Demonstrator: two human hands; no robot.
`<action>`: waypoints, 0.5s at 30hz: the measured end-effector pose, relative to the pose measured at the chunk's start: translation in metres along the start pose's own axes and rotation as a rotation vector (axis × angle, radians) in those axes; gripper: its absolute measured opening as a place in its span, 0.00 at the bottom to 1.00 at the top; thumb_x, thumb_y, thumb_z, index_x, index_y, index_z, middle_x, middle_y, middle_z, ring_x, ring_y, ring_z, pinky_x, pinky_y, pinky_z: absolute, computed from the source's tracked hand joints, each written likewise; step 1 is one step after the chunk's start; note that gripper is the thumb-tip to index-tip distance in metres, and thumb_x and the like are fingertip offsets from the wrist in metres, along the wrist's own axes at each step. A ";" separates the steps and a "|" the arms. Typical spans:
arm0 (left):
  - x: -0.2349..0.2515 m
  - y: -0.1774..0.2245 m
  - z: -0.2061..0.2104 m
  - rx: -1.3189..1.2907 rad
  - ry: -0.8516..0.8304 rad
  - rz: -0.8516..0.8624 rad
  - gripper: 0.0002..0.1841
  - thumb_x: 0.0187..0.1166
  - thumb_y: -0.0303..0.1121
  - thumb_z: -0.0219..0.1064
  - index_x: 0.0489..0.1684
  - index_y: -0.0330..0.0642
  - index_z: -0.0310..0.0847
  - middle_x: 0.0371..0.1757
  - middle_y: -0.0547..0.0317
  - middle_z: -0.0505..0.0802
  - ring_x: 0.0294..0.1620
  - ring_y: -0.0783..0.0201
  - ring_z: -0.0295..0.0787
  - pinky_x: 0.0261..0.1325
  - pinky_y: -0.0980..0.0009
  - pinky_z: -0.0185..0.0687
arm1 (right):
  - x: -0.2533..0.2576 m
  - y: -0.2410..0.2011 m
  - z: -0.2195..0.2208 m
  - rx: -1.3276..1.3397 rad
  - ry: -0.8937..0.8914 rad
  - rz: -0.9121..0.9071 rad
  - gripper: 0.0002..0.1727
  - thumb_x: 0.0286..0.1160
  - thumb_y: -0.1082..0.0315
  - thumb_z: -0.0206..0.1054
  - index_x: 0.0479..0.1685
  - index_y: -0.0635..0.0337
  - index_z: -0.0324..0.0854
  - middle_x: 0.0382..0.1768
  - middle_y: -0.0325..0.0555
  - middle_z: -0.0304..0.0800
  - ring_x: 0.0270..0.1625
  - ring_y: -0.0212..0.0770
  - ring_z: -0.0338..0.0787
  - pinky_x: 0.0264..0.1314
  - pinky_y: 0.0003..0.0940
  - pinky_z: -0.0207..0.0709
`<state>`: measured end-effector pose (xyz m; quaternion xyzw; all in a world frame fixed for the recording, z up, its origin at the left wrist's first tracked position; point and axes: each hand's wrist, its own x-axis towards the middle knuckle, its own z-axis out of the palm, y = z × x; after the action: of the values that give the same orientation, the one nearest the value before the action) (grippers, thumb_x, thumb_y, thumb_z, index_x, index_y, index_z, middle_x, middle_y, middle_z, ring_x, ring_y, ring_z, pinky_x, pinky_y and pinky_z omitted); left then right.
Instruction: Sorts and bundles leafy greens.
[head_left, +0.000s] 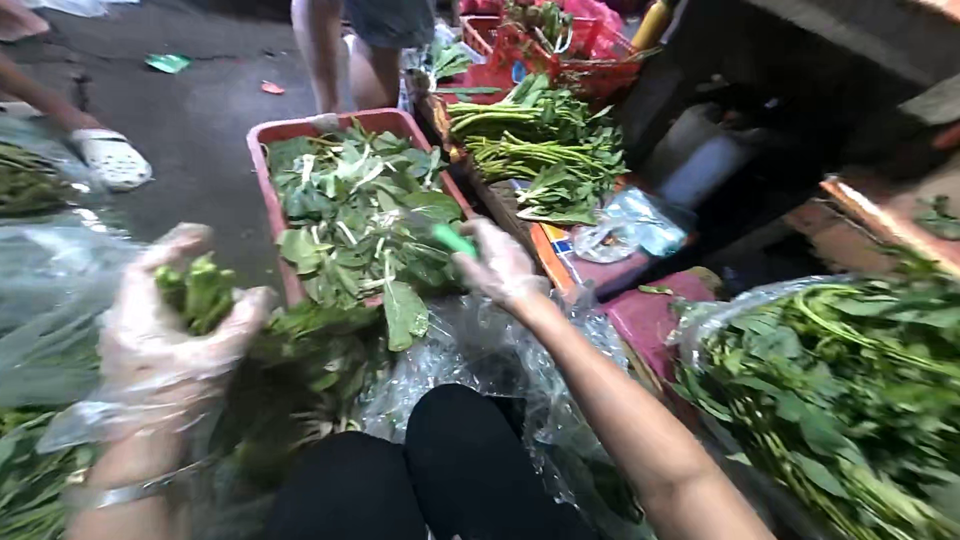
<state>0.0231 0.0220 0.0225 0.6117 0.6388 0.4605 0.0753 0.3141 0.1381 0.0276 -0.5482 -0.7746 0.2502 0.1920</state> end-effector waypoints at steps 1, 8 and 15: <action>-0.003 -0.005 -0.004 0.005 0.006 -0.033 0.41 0.69 0.42 0.70 0.82 0.29 0.62 0.74 0.29 0.78 0.63 0.59 0.81 0.70 0.63 0.73 | -0.012 0.022 -0.013 0.035 0.090 0.087 0.26 0.82 0.61 0.68 0.77 0.60 0.75 0.61 0.62 0.89 0.60 0.61 0.91 0.63 0.64 0.81; -0.006 -0.064 -0.030 -0.392 0.048 -0.109 0.10 0.80 0.38 0.64 0.53 0.51 0.76 0.33 0.83 0.85 0.32 0.84 0.83 0.40 0.83 0.83 | -0.095 0.178 -0.049 -0.075 0.505 0.551 0.23 0.78 0.68 0.69 0.71 0.64 0.77 0.60 0.69 0.87 0.63 0.70 0.87 0.66 0.74 0.74; 0.002 -0.035 -0.045 -0.587 0.151 -0.156 0.12 0.78 0.35 0.62 0.55 0.62 0.71 0.29 0.88 0.85 0.31 0.82 0.86 0.45 0.79 0.88 | -0.114 0.192 -0.029 -0.177 0.304 0.694 0.22 0.79 0.67 0.68 0.70 0.65 0.81 0.66 0.72 0.84 0.73 0.72 0.80 0.76 0.74 0.64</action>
<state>-0.0319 0.0070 0.0252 0.4770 0.5272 0.6622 0.2364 0.5121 0.0878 -0.0669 -0.8229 -0.5244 0.1484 0.1604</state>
